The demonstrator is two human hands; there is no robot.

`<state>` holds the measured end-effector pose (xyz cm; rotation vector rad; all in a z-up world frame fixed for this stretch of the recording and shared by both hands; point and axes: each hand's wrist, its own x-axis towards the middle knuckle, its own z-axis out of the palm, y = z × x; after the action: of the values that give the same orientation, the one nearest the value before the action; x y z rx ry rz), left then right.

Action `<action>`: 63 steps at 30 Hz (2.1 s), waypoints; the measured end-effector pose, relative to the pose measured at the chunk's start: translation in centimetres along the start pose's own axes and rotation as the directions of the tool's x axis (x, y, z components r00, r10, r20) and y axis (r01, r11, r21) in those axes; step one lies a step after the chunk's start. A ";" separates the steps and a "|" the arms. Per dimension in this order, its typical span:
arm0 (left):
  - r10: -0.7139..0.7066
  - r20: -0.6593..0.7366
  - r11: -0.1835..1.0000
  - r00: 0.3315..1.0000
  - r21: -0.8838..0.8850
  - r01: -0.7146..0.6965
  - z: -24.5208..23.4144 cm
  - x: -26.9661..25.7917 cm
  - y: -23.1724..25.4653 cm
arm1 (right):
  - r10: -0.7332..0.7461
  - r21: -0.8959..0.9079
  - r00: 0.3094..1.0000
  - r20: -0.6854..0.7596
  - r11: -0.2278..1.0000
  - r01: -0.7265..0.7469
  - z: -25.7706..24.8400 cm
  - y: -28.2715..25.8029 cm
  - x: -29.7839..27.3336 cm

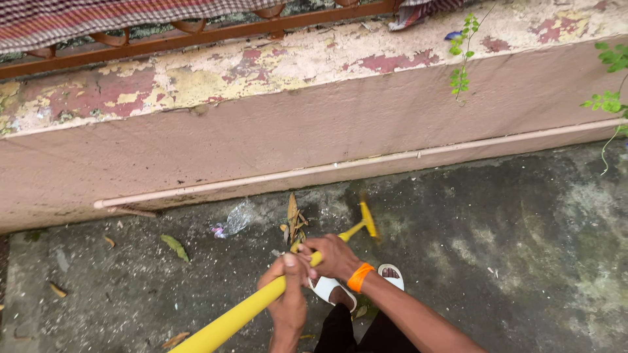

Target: The person sweeps leaves and debris on a concrete outdoor surface using a yellow broom, moving the items along a wall and into a corner.

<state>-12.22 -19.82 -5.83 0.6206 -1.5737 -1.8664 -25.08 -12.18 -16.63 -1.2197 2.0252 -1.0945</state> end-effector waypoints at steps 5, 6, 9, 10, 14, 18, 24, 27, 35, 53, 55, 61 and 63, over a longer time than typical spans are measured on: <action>-0.198 0.100 0.963 0.975 0.205 0.175 1.5 0.3 -3.7 | 0.057 -0.125 0.997 -0.059 0.990 -0.064 -0.5 5.8 -0.4; -0.159 0.105 0.964 0.982 0.230 0.132 2.1 0.2 -4.2 | 0.011 -0.100 0.996 -0.089 0.995 -0.020 -0.1 6.9 -0.2; -0.016 0.099 0.969 0.995 0.247 -0.009 2.4 -0.2 -4.3 | 0.000 -0.002 0.994 -0.105 1.000 0.000 2.3 8.8 1.1; 0.037 0.092 0.968 0.995 0.244 -0.058 2.3 -0.2 -3.9 | -0.073 0.005 0.993 -0.097 0.997 0.074 3.1 8.9 1.7; 0.087 0.024 0.940 0.996 0.328 -0.090 -0.2 -0.1 -1.9 | -0.229 0.029 0.973 -0.035 0.973 0.230 5.9 6.2 4.3; -0.002 -0.084 0.942 0.996 0.335 0.030 -2.8 -0.7 0.9 | -0.189 0.086 0.978 0.089 0.980 0.182 5.9 1.2 4.3; -0.012 -0.143 0.993 0.990 0.112 0.028 -2.8 -0.4 2.5 | -0.154 0.077 0.986 0.065 0.986 0.149 3.6 -2.3 3.4; -0.004 -0.160 0.999 0.987 -0.045 -0.003 -1.5 0.7 0.7 | -0.053 0.146 0.998 0.027 0.988 0.049 2.2 -1.5 2.8; -0.120 -0.123 0.992 0.985 0.018 0.123 2.2 5.3 -4.8 | -0.425 -0.471 0.840 -0.337 0.849 0.240 4.5 13.2 5.2; 0.105 0.353 0.988 0.930 -0.140 -0.058 6.7 14.3 8.2 | -0.096 -0.078 0.862 -0.498 0.995 0.065 -6.8 -1.3 8.1; 0.066 0.333 0.998 0.940 -0.039 -0.056 7.2 14.1 7.4 | 0.138 -0.046 0.902 -0.410 0.984 -0.171 -7.1 0.9 7.1; 0.016 0.262 0.987 0.965 0.149 -0.057 8.3 12.3 1.6 | 0.097 -0.057 0.894 -0.437 0.989 -0.136 -4.2 12.0 6.0; 0.148 0.212 0.964 0.966 0.187 -0.188 8.4 11.4 -0.2 | 0.144 0.239 0.893 -0.427 0.970 -0.043 -2.2 14.5 5.4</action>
<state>-26.12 -22.10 -4.10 0.3832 -1.9025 -1.6926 -35.94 -12.37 -27.88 -0.7973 2.1776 -1.6166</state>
